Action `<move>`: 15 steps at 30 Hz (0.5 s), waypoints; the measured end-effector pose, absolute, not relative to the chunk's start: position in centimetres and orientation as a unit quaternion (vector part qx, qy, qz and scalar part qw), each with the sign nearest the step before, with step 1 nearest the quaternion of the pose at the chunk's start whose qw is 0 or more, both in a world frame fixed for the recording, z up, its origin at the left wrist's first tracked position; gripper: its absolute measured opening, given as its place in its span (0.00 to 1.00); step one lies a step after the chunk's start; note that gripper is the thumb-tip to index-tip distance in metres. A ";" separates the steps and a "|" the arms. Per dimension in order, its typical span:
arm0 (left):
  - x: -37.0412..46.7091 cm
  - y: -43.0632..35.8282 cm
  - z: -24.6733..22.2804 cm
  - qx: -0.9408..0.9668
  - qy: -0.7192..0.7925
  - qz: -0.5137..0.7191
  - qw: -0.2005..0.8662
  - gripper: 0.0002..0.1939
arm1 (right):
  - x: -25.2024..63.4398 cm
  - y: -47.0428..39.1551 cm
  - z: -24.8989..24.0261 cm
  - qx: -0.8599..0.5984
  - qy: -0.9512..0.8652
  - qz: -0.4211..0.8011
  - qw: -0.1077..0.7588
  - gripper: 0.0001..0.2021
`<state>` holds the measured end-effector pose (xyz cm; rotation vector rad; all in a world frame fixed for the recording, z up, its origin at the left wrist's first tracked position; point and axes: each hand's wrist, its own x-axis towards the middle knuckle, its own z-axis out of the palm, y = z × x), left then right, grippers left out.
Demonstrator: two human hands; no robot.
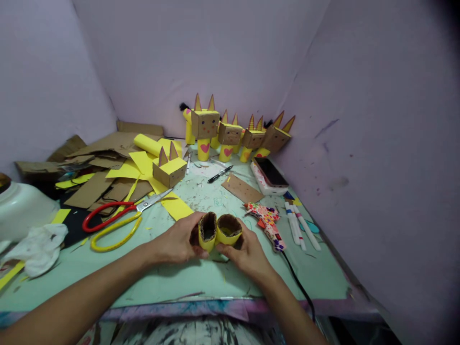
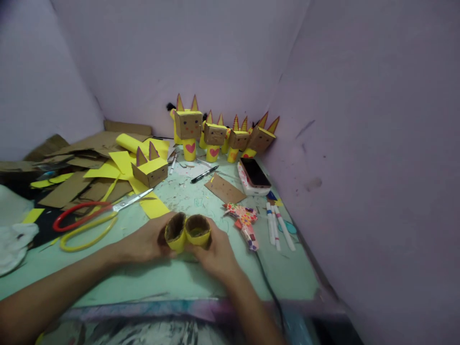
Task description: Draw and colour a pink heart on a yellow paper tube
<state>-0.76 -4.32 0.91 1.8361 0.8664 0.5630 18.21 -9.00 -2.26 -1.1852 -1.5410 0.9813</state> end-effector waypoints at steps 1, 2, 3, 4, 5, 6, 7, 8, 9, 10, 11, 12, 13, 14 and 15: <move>-0.7 -4.3 0.9 0.756 0.360 0.227 0.497 0.22 | 18.2 -9.0 -2.3 -0.482 -0.628 0.397 0.464 0.20; -0.7 -4.3 1.0 0.755 0.362 0.222 0.499 0.22 | 18.2 -8.9 -2.3 -0.482 -0.630 0.394 0.464 0.20; -0.7 -4.3 1.0 0.754 0.366 0.218 0.500 0.22 | 18.1 -8.9 -2.3 -0.483 -0.633 0.390 0.462 0.20; -0.7 -4.3 1.1 0.754 0.369 0.214 0.500 0.22 | 18.1 -9.0 -2.4 -0.483 -0.635 0.388 0.462 0.20; -0.7 -4.3 1.1 0.755 0.370 0.211 0.499 0.22 | 18.1 -9.1 -2.5 -0.481 -0.635 0.390 0.461 0.20; -0.8 -4.3 1.0 0.755 0.368 0.210 0.500 0.22 | 18.1 -9.2 -2.6 -0.480 -0.634 0.393 0.461 0.20; -0.8 -4.3 1.0 0.753 0.363 0.214 0.506 0.23 | 18.1 -9.2 -2.6 -0.482 -0.630 0.396 0.463 0.20; -0.8 -4.2 0.9 0.747 0.354 0.222 0.518 0.23 | 18.1 -9.2 -2.5 -0.484 -0.622 0.401 0.466 0.20; -0.9 -4.1 0.8 0.734 0.342 0.234 0.537 0.24 | 18.1 -9.0 -2.3 -0.488 -0.613 0.409 0.468 0.20; -1.0 -4.0 0.7 0.714 0.330 0.252 0.564 0.24 | 18.2 -8.5 -1.8 -0.495 -0.603 0.415 0.469 0.21; -1.1 -3.8 0.7 0.684 0.318 0.271 0.598 0.24 | 18.2 -7.7 -1.2 -0.505 -0.594 0.417 0.467 0.22; -1.2 -3.5 0.7 0.647 0.308 0.290 0.634 0.25 | 18.2 -6.6 -0.4 -0.519 -0.590 0.414 0.460 0.22; -1.4 -3.3 0.7 0.608 0.302 0.307 0.667 0.26 | 18.1 -5.1 0.4 -0.536 -0.587 0.405 0.452 0.23; -1.6 -3.1 0.7 0.573 0.299 0.321 0.692 0.26 | 18.0 -3.2 1.3 -0.555 -0.589 0.390 0.439 0.22; -1.9 -2.8 0.7 0.545 0.301 0.331 0.709 0.26 | 17.7 -1.2 2.1 -0.584 -0.589 0.370 0.419 0.20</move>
